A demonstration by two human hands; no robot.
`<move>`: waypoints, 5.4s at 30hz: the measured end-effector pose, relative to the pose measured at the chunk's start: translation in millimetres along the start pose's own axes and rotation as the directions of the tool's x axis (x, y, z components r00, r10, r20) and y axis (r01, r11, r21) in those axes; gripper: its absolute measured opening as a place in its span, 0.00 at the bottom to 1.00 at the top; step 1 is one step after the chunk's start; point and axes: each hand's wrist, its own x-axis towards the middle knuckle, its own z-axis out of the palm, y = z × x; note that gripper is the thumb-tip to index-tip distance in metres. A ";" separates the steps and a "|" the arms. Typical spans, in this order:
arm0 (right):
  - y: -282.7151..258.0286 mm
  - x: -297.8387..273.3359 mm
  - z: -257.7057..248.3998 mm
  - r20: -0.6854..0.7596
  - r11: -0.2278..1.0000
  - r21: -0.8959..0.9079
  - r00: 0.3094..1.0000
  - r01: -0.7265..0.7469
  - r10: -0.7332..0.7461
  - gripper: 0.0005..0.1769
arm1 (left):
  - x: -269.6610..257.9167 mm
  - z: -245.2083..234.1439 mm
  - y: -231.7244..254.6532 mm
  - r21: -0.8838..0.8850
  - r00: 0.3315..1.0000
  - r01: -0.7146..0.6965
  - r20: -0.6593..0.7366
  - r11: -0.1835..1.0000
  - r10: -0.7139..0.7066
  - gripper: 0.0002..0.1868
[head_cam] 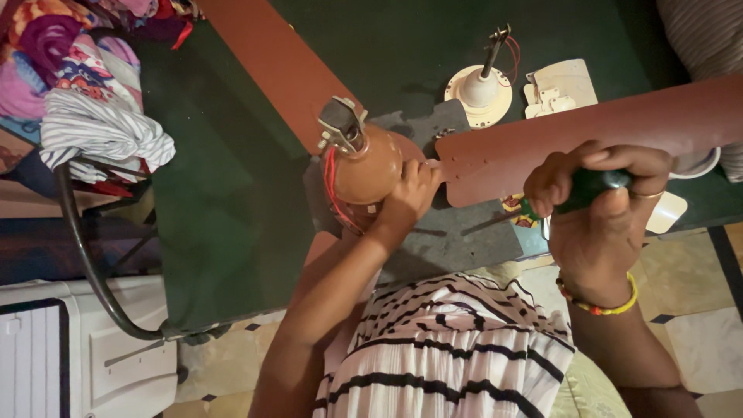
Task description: The person uses a screwdriver to tighten screws on the motor housing of a ceiling fan, then moves to a second fan and repeats the tightening on its motor housing. The person handles the fan blades and motor housings while working on the floor.
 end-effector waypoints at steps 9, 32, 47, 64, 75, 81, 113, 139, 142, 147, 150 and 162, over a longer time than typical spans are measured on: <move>2.0 0.3 3.1 -0.016 1.000 -0.011 1.000 0.006 -0.006 0.22 | -0.9 -4.5 -0.5 -0.102 0.997 0.071 0.008 0.992 -0.071 0.06; 33.8 -14.5 -17.4 -0.098 1.000 0.003 0.995 -0.026 0.026 0.23 | 74.9 94.3 1.0 -0.876 0.757 0.482 0.433 -0.030 -0.490 0.05; 33.1 -20.1 -16.9 -0.081 0.999 -0.040 0.997 -0.016 0.012 0.22 | 81.7 178.1 15.1 -0.785 0.800 0.578 0.492 0.221 -0.344 0.08; 33.3 -17.9 -18.0 -0.071 1.000 -0.022 0.997 -0.020 0.018 0.21 | 82.4 173.4 12.2 -0.579 0.729 0.680 0.599 0.450 -0.330 0.08; 24.0 -13.1 -23.2 -0.122 0.998 0.069 0.992 -0.008 0.016 0.19 | 49.0 33.1 -12.1 -0.782 0.859 0.423 0.185 0.457 -0.478 0.08; -12.1 -3.6 -42.0 -0.242 1.000 0.015 0.970 0.027 -0.022 0.22 | 4.5 -25.4 -9.7 -0.506 0.962 0.257 0.049 0.823 -0.270 0.16; 31.9 104.4 27.7 0.386 0.979 0.188 0.922 -0.081 0.002 0.31 | -21.2 31.7 28.5 -0.379 0.831 0.554 0.299 0.741 -0.469 0.20; 47.7 97.0 49.4 0.298 0.999 0.048 0.954 0.017 -0.031 0.29 | -8.6 13.2 24.2 -0.500 0.844 0.531 0.241 0.684 -0.479 0.22; 50.5 97.2 55.0 0.344 1.000 0.016 0.939 0.008 -0.013 0.29 | -9.1 13.4 24.6 -0.478 0.833 0.552 0.283 0.683 -0.474 0.22; 52.5 103.9 56.6 0.357 0.999 0.036 0.934 -0.002 -0.010 0.28 | -12.4 20.7 27.3 -0.501 0.844 0.535 0.268 0.681 -0.465 0.18; 52.5 106.5 55.9 0.353 1.000 0.030 0.936 0.002 -0.012 0.26 | -13.5 24.2 28.9 -0.494 0.856 0.504 0.174 0.708 -0.488 0.21; 60.1 90.4 70.4 0.022 0.957 -0.174 0.972 0.233 -0.233 0.22 | -2.7 16.7 33.0 -0.167 0.818 0.563 0.250 0.809 -0.518 0.08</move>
